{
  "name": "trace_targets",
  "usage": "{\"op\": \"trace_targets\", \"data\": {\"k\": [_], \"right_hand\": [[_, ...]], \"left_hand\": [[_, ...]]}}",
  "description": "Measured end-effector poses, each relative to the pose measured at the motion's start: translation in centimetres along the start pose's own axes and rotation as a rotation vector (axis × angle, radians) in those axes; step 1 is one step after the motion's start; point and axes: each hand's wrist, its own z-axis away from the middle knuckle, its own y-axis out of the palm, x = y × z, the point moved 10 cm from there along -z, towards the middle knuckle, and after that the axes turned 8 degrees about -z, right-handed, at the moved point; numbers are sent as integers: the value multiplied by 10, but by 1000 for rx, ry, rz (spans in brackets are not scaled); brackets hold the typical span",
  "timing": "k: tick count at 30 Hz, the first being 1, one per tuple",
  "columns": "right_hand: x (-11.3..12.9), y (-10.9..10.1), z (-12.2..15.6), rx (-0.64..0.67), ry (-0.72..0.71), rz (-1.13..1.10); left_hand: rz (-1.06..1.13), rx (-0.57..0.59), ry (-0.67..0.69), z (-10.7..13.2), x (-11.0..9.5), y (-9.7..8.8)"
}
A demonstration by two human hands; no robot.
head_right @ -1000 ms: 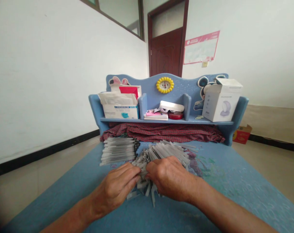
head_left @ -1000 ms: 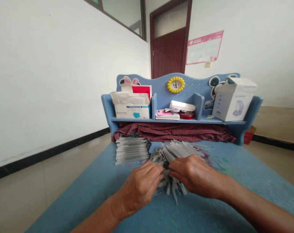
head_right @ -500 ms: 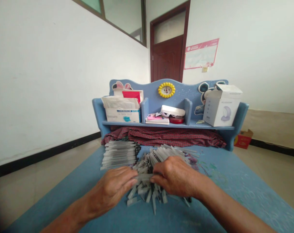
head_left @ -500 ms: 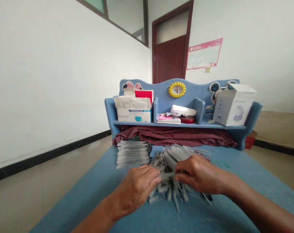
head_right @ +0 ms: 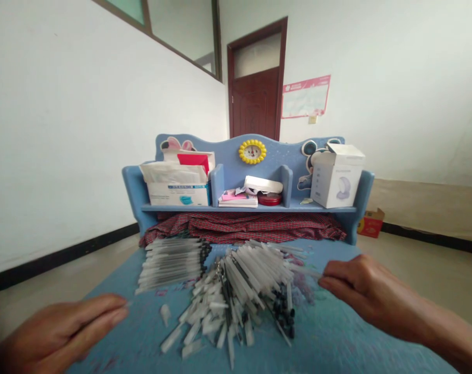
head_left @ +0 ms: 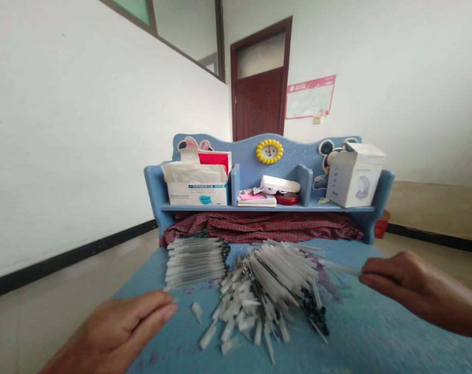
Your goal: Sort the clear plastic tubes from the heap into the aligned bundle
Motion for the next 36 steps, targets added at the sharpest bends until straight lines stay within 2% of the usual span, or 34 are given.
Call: {"op": "trace_targets", "data": {"k": [1,3,6,9,13,18,22,26,29,32,36], "right_hand": [[-9,3,-4,11,29,-10],[-16,12,-21,22,89,52],[-13,26,-54,-11,208,216],[-8,40,-79,-16,283,338],[-9,55,-95,13,322,419],[-9,60,-100,29,323,453],[-12,60,-98,45,316,473],[-19,58,-92,41,324,479],[-20,55,-90,9,323,469],[-14,52,-89,-13,314,428],[-2,50,-89,-49,273,367]], "left_hand": [[6,73,6,-2,1,10],[3,179,83,-10,-13,30],[-111,257,143,-27,-36,57],[-232,317,58,-39,-33,77],[-249,347,-2,-42,-23,90],[-202,355,-8,-37,-24,99],[-192,344,-22,-40,-18,88],[-301,390,-86,-45,11,75],[-384,445,-154,-45,38,72],[-405,478,-152,-44,47,80],[-413,509,-113,-44,44,97]]}}
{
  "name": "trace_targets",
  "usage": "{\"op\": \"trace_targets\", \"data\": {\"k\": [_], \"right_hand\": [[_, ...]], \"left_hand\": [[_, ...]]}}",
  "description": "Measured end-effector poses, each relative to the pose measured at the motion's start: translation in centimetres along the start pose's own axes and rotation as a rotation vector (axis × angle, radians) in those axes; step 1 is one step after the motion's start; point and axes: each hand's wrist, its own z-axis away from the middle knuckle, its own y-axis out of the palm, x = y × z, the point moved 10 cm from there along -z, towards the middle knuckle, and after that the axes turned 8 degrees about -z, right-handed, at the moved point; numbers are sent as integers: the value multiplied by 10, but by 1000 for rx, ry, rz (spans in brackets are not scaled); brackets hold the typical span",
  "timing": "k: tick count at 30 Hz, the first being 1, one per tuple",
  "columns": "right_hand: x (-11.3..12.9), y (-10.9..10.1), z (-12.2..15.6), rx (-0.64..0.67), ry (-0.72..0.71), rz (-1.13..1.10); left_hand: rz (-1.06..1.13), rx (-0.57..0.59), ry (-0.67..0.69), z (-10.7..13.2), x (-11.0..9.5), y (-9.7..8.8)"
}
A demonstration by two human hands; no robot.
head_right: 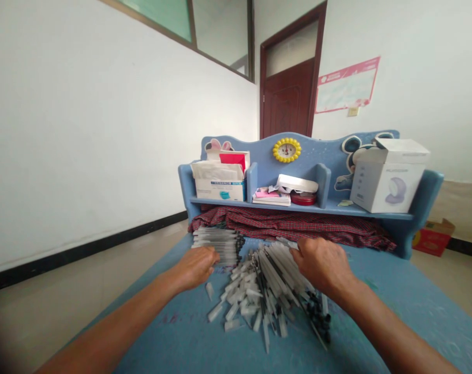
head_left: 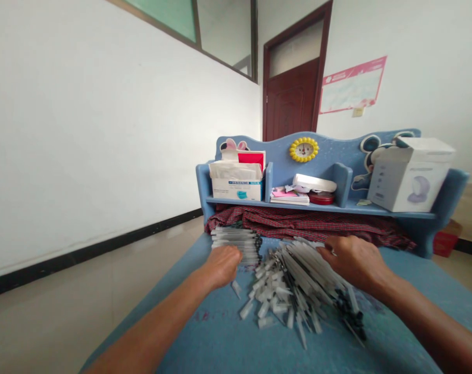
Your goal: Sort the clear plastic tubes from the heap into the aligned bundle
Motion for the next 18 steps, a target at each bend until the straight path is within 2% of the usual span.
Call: {"op": "trace_targets", "data": {"k": [5,8,12,15,18], "right_hand": [[-3,-5,1,-38,-12,-51],[-6,-6,0,-57,-26,-106],[7,-7,3,-60,-126,-281],[25,-6,7,-42,-234,-496],[35,1,9,7,-271,-695]], "left_hand": [[-20,27,32,-6,-4,6],[-25,22,71,-6,-4,-1],[12,-84,136,-4,-17,-31],[124,-203,219,2,-42,-57],[251,-293,317,11,-70,-72]]}}
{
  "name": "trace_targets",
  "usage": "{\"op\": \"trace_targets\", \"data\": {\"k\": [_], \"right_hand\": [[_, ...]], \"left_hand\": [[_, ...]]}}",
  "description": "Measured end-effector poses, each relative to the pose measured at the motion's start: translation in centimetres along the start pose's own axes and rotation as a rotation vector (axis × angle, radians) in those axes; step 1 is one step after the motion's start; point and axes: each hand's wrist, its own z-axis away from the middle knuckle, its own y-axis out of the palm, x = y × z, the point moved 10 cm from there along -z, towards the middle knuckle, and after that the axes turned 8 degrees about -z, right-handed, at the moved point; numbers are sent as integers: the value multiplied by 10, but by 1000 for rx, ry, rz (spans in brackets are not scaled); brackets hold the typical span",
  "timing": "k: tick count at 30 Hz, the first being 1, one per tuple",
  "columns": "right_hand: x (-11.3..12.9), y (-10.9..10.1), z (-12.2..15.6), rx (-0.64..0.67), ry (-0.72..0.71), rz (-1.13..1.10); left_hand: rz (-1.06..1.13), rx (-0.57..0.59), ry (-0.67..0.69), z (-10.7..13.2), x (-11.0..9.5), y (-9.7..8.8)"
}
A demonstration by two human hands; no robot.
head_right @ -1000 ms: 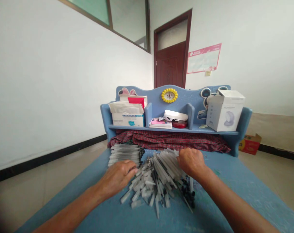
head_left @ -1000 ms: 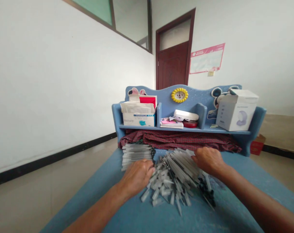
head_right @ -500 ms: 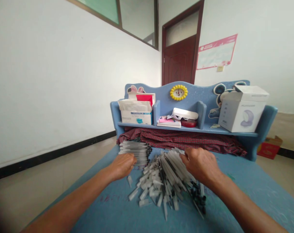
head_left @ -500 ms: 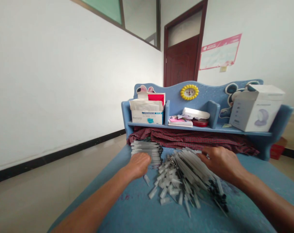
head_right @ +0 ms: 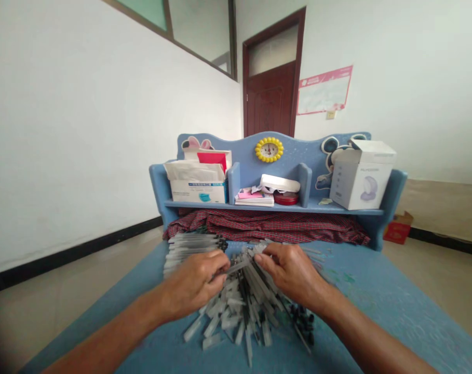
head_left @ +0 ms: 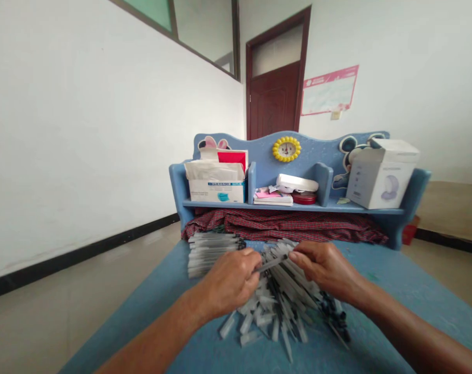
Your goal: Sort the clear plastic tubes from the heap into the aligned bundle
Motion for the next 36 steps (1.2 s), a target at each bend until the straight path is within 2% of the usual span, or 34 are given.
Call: {"op": "trace_targets", "data": {"k": [2,4,9,12,15,18,24,30,36], "right_hand": [[-6,7,1,27,52,-125],[-13,14,2,56,118,-238],[-21,28,2,123,171,-434],[-22,37,4,196,192,-588],[-19,38,6,240,196,-687],[-16,31,7,238,191,-685],[-18,24,7,224,186,-505],[-20,30,7,233,217,-723],[-23,26,6,184,226,-542]], "left_hand": [[60,-55,47,1,-14,0],[104,-111,71,5,-19,2],[195,-234,53,15,-3,8],[244,-238,59,18,5,12],[262,-237,91,19,5,10],[248,-249,105,20,2,7],[214,-310,134,21,-6,-2],[218,-268,120,20,-9,1],[231,-257,100,20,-8,4]]}}
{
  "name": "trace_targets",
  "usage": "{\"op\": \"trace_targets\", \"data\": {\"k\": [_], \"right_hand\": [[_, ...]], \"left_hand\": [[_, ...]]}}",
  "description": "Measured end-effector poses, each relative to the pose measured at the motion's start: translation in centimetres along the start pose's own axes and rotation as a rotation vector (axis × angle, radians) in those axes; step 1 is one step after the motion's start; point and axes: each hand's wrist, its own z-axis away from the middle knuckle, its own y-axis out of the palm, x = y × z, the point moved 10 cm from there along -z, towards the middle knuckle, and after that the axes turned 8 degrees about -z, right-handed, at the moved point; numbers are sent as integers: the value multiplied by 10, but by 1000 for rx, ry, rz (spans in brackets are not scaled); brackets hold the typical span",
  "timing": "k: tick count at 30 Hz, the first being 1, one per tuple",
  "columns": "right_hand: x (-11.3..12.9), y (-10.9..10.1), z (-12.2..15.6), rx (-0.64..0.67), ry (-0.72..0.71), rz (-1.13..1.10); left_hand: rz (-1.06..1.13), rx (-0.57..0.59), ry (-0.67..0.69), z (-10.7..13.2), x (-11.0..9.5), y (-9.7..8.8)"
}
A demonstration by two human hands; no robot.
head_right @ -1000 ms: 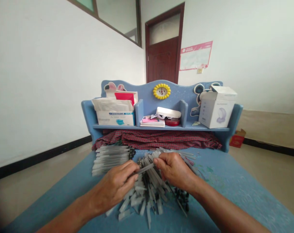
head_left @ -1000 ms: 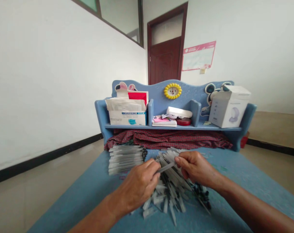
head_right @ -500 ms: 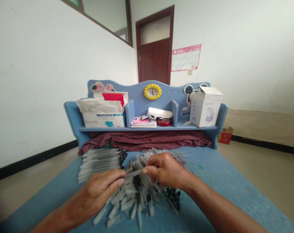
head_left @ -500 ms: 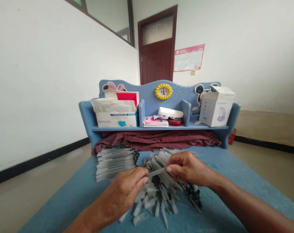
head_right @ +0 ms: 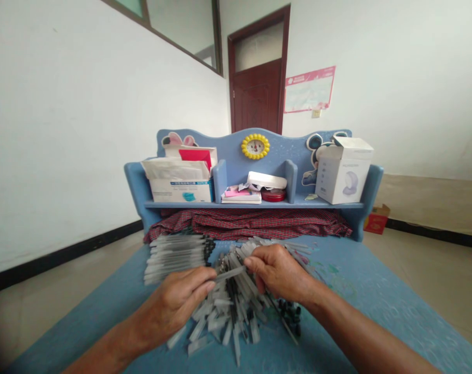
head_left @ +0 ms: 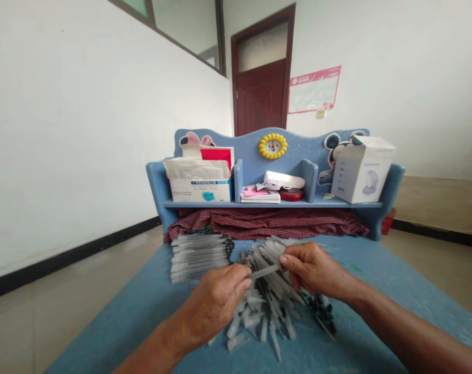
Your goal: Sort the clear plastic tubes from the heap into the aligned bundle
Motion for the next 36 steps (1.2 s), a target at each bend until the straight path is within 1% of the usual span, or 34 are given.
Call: {"op": "trace_targets", "data": {"k": [4,5,8,10,14,16,18,20,23,26,28,30,33,36], "right_hand": [[0,4,1,44,5,-121],[0,4,1,43,9,-121],[1,0,1,7,-5,-1],[1,0,1,2,-4,18],[-1,7,1,80,30,-99],[-2,6,1,65,32,-49],[-4,3,1,20,37,3],[-6,3,1,17,46,-26],[-7,7,1,63,63,-82],[-10,3,0,30,73,-25],[-11,0,-1,9,71,-26],[-9,1,-1,22,57,-86],[-5,6,1,81,46,-188],[-3,6,3,100,35,-178]], "left_hand": [[-4,-7,5,0,-1,0],[-8,-9,5,0,-1,0],[-19,-20,7,-1,-1,0],[-22,-22,12,-1,-2,0],[-18,-13,9,0,-1,3],[-16,-15,9,0,-1,3],[-10,-11,13,0,-2,4],[0,-5,16,0,-3,4],[7,-1,2,0,-2,5],[11,1,-8,0,-1,6],[21,11,-8,0,-1,7],[31,25,-18,0,0,9],[43,47,-40,0,1,11],[45,62,-51,0,1,12]]}}
